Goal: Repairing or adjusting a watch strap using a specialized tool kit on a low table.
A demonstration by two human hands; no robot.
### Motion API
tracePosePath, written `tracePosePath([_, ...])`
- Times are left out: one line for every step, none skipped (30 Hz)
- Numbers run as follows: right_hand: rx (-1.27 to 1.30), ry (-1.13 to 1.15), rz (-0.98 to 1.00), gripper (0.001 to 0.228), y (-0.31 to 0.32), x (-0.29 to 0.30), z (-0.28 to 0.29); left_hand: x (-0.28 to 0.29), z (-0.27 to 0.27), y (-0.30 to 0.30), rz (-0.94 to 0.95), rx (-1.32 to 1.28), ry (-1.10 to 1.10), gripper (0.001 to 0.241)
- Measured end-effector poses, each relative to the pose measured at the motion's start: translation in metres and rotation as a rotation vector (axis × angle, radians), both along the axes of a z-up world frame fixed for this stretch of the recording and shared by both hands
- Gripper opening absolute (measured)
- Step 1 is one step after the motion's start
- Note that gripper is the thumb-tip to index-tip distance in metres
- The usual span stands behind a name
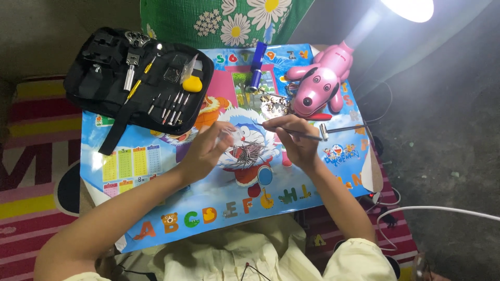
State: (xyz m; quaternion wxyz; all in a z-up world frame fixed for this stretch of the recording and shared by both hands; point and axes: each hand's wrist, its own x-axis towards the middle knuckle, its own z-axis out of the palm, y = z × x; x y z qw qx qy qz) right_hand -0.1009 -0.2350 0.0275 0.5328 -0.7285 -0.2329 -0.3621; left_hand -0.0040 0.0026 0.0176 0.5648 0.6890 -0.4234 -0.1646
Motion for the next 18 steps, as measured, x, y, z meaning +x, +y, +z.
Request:
tracePosePath([-0.001, -0.002, 0.003, 0.014, 0.004, -0.003, 0.003, -0.001, -0.007, 0.0, 0.003, -0.001, -0.002, 0.038])
tracePosePath([0.08, -0.034, 0.039, 0.013, 0.009, -0.005, 0.005, -0.002, -0.015, -0.001, -0.001, 0.038, -0.065, 0.038])
tracePosePath([0.16, -0.067, 0.079, 0.013, 0.012, -0.006, 0.008, -0.001, -0.021, -0.001, -0.001, 0.076, -0.131, 0.039])
tracePosePath([0.158, -0.071, 0.085, 0.013, 0.017, -0.008, 0.013, 0.003, -0.021, -0.002, 0.004, 0.074, -0.135, 0.039])
tracePosePath([0.14, -0.065, 0.083, 0.014, 0.021, -0.013, 0.016, 0.002, -0.022, -0.002, -0.012, 0.084, -0.106, 0.04])
tracePosePath([0.123, -0.059, 0.081, 0.016, 0.026, -0.018, 0.019, 0.001, -0.024, -0.003, -0.028, 0.093, -0.077, 0.042])
tracePosePath([0.122, -0.055, 0.087, 0.016, 0.026, -0.018, 0.016, -0.001, -0.019, -0.003, -0.022, 0.092, -0.073, 0.042])
tracePosePath([0.111, -0.057, 0.099, 0.015, 0.027, -0.019, 0.013, -0.004, -0.015, -0.003, -0.035, 0.079, -0.057, 0.043])
tracePosePath([0.1, -0.064, 0.111, 0.015, 0.027, -0.018, 0.01, -0.004, -0.01, -0.003, -0.049, 0.068, -0.046, 0.045])
tracePosePath([0.1, -0.066, 0.115, 0.015, 0.027, -0.015, 0.01, -0.004, -0.01, -0.003, -0.044, 0.068, -0.048, 0.045])
tracePosePath([0.109, -0.047, 0.112, 0.015, 0.028, -0.014, 0.009, -0.005, -0.01, -0.002, -0.057, 0.068, -0.053, 0.048])
tracePosePath([0.118, -0.028, 0.109, 0.015, 0.028, -0.013, 0.009, -0.006, -0.011, -0.002, -0.069, 0.069, -0.058, 0.052])
tracePosePath([0.123, -0.032, 0.106, 0.015, 0.024, -0.012, 0.012, -0.007, -0.009, -0.002, -0.072, 0.074, -0.061, 0.052])
tracePosePath([0.116, -0.033, 0.078, 0.014, 0.02, -0.011, 0.015, -0.007, -0.008, -0.002, -0.059, 0.074, -0.088, 0.053])
tracePosePath([0.112, -0.036, 0.046, 0.014, 0.016, -0.011, 0.018, -0.007, -0.006, -0.001, -0.05, 0.076, -0.117, 0.054])
tracePosePath([0.119, -0.041, 0.039, 0.014, 0.009, -0.009, 0.02, -0.006, -0.004, 0.001, -0.058, 0.083, -0.122, 0.054])
tracePosePath([0.14, -0.034, 0.037, 0.016, 0.0, -0.009, 0.022, -0.006, -0.003, 0.0, -0.039, 0.068, -0.116, 0.052])
tracePosePath([0.161, -0.026, 0.034, 0.019, -0.009, -0.01, 0.024, -0.007, -0.003, 0.0, -0.021, 0.054, -0.109, 0.05])
